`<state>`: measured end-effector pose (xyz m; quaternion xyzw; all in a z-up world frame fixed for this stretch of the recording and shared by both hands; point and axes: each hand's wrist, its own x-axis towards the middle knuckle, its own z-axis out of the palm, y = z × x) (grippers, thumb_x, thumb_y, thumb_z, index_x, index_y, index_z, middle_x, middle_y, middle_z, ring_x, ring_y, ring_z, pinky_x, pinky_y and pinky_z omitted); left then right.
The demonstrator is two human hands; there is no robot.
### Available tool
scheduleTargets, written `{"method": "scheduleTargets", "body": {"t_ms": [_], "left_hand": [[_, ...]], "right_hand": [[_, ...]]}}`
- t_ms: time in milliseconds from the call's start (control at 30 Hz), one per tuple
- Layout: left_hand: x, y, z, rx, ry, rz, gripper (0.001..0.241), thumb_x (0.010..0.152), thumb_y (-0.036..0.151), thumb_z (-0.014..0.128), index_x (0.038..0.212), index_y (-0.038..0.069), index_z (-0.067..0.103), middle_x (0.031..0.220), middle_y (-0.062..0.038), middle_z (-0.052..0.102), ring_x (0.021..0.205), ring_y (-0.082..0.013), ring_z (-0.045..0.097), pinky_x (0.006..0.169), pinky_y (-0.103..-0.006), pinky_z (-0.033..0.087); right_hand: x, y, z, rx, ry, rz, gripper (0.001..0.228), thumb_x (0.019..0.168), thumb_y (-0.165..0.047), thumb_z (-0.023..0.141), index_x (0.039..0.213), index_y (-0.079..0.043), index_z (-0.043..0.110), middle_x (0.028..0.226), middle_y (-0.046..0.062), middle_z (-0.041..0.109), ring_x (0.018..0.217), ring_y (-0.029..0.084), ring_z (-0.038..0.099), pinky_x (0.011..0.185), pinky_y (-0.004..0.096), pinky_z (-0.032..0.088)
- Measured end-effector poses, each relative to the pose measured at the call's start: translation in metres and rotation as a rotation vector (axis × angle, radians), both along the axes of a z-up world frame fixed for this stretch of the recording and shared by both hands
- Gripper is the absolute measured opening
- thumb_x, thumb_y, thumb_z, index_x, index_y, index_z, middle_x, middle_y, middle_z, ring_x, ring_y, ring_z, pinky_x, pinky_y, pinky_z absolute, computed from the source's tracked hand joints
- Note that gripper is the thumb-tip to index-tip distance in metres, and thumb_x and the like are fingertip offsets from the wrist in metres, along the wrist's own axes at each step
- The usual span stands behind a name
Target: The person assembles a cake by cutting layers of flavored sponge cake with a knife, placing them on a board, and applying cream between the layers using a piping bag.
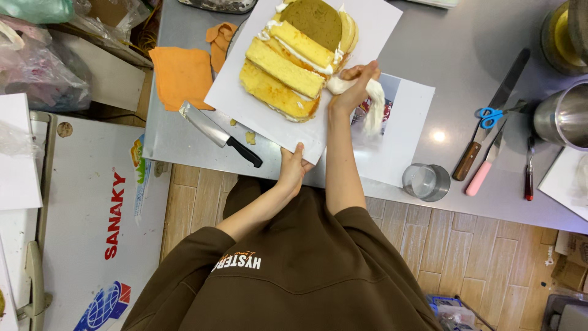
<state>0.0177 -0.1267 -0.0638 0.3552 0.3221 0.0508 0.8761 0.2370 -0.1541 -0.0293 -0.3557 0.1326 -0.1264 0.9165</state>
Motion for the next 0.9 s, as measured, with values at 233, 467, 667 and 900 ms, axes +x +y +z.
{"method": "scheduleTargets", "body": {"t_ms": [233, 467, 667, 900], "left_hand": [[-0.015, -0.007, -0.011, 0.003, 0.092, -0.322, 0.06, 0.106, 0.019, 0.045, 0.158, 0.014, 0.015, 0.149, -0.017, 0.046, 0.123, -0.0299, 0.064, 0.097, -0.0434, 0.058], [-0.025, 0.134, -0.039, 0.119, 0.254, -0.399, 0.059, 0.106, 0.037, 0.041, 0.156, 0.009, 0.031, 0.14, -0.014, 0.056, 0.113, -0.0257, 0.069, 0.089, -0.0406, 0.058], [-0.003, 0.248, -0.006, 0.25, 0.111, -0.043, 0.073, 0.106, 0.057, 0.032, 0.156, 0.005, 0.041, 0.132, -0.016, 0.066, 0.1, -0.024, 0.075, 0.082, -0.0388, 0.06], [0.019, 0.208, 0.037, 0.994, 0.278, -0.289, 0.065, 0.102, 0.033, 0.055, 0.16, 0.014, 0.031, 0.073, -0.013, 0.069, 0.047, -0.0205, 0.06, 0.041, -0.0322, 0.048]], "right_hand": [[-0.004, -0.002, 0.001, -0.105, -0.041, -0.069, 0.044, 0.106, -0.036, 0.057, 0.075, -0.01, 0.041, 0.069, 0.006, 0.051, 0.063, 0.018, 0.05, 0.062, 0.035, 0.047], [0.006, -0.008, 0.013, -0.176, 0.134, -0.001, 0.061, 0.103, -0.063, 0.033, 0.068, -0.014, 0.037, 0.051, 0.003, 0.037, 0.043, 0.017, 0.039, 0.05, 0.034, 0.045], [0.026, -0.009, -0.006, -0.131, 0.042, 0.071, 0.061, 0.104, -0.063, 0.037, 0.067, -0.016, 0.031, 0.05, -0.001, 0.027, 0.041, 0.014, 0.024, 0.04, 0.033, 0.029], [0.031, -0.007, -0.011, -0.199, 0.014, 0.106, 0.06, 0.105, -0.062, 0.04, 0.066, -0.016, 0.031, 0.05, -0.001, 0.027, 0.04, 0.012, 0.022, 0.038, 0.031, 0.023]]}}
